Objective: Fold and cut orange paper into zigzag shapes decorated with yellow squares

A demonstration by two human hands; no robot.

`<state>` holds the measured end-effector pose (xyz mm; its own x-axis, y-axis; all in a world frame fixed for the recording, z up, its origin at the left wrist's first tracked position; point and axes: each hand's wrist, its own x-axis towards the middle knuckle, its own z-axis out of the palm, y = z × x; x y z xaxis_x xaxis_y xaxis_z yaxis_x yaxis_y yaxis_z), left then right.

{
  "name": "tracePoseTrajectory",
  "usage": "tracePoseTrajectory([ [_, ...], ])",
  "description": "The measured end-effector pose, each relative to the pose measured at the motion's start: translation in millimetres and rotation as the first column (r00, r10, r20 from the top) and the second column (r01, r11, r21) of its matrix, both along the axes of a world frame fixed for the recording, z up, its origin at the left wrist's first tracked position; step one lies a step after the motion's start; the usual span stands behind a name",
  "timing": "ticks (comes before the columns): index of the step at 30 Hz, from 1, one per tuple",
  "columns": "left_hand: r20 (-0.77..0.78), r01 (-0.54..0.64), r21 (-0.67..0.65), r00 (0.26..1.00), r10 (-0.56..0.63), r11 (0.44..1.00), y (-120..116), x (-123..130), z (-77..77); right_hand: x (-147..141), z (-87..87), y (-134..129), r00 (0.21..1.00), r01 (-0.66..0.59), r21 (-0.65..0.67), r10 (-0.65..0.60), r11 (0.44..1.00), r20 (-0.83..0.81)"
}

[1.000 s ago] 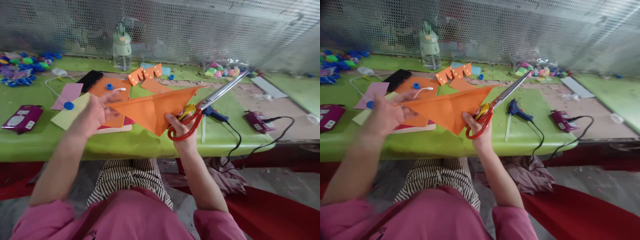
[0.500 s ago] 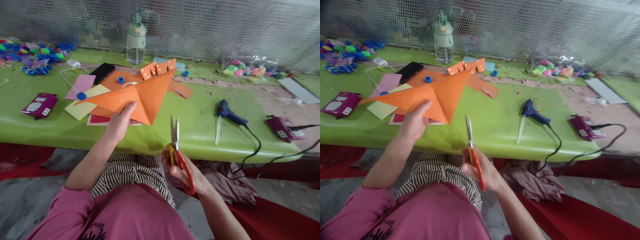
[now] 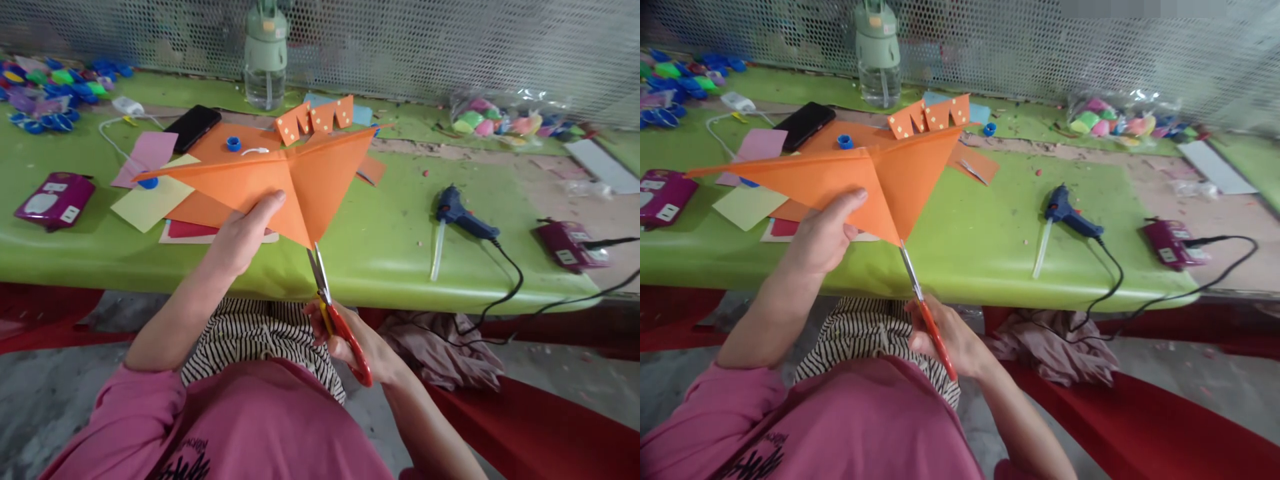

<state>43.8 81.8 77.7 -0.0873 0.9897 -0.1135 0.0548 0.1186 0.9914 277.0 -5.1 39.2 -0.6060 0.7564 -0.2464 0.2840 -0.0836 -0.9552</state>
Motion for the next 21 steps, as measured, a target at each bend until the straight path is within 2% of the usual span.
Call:
tracePoseTrajectory([
  [2,0.036,-0.021,0.007,0.999,0.021,1.000,-0.4,0.1,-3.9,-0.3,-0.8,2.0,1.000,-0.003,0.004,0.003,1.000,-0.006],
  [5,0.069,0.027,0.001,0.997,-0.027,1.000,-1.0,-0.5,-6.6,0.1,-2.2,3.9,1.000,0.012,-0.001,-0.012,1.000,-0.015],
  [13,0.063,0.024,0.018,0.998,-0.025,1.000,0.2,1.9,-8.8,-1.0,-2.4,5.6,1.000,0.016,-0.015,-0.016,1.000,0.008],
  [21,0.193,0.008,-0.006,0.981,-0.007,1.000,-0.8,7.9,-0.5,-2.2,-6.9,7.5,1.000,0.017,0.008,-0.017,1.000,0.006],
])
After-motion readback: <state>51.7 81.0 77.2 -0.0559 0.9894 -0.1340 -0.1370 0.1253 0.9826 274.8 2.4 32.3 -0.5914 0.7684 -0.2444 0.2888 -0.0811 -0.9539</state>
